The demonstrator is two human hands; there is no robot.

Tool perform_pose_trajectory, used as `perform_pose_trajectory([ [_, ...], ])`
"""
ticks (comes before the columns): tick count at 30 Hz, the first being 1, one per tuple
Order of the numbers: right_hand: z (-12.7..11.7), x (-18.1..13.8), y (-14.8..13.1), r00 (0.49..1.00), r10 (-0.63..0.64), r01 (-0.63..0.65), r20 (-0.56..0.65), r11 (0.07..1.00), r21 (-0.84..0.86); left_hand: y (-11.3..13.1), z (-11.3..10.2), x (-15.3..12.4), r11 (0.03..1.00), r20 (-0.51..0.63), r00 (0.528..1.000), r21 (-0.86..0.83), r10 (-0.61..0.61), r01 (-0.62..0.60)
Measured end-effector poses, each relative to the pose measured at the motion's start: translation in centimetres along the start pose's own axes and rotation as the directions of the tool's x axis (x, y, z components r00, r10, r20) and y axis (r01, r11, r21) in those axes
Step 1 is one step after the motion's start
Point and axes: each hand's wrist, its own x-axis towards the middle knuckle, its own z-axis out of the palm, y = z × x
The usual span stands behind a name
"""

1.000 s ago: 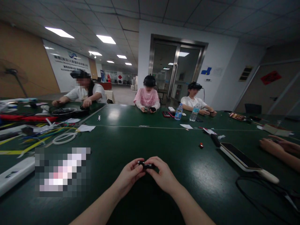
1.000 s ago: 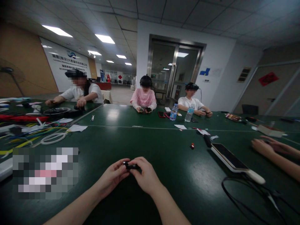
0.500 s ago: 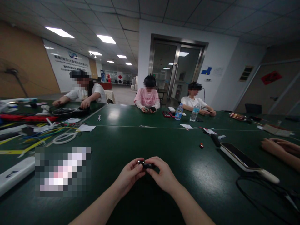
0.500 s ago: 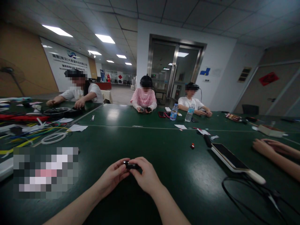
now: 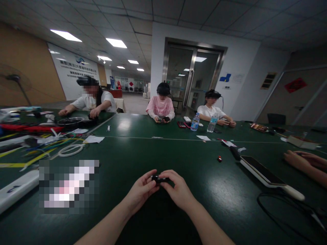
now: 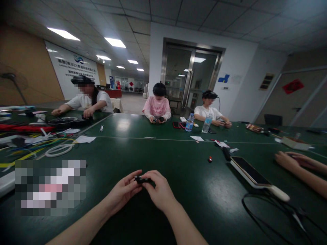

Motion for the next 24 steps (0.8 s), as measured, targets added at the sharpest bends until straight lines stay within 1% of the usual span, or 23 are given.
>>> perform_pose_trajectory([
  [4, 0.01, -0.02, 0.01, 1.000, 0.012, -0.012, 0.000, 1.000, 0.002, 0.03, -0.06, -0.07, 1.000, 0.040, 0.999, 0.017, 0.000, -0.001],
  [14, 0.14, 0.00, 0.19, 0.997, 0.070, -0.070, 0.018, 0.997, 0.024, -0.06, -0.27, -0.02, 1.000, 0.034, 0.999, 0.031, -0.006, 0.005],
  [20, 0.11, 0.02, 0.17, 1.000, 0.025, -0.025, -0.001, 1.000, 0.007, -0.03, -0.04, 0.01, 0.999, -0.004, 1.000, 0.032, 0.004, -0.004],
  [24, 0.14, 0.01, 0.16, 1.000, 0.025, -0.025, -0.012, 0.999, -0.026, -0.01, 0.18, -0.03, 1.000, -0.002, 1.000, 0.026, 0.016, -0.016],
])
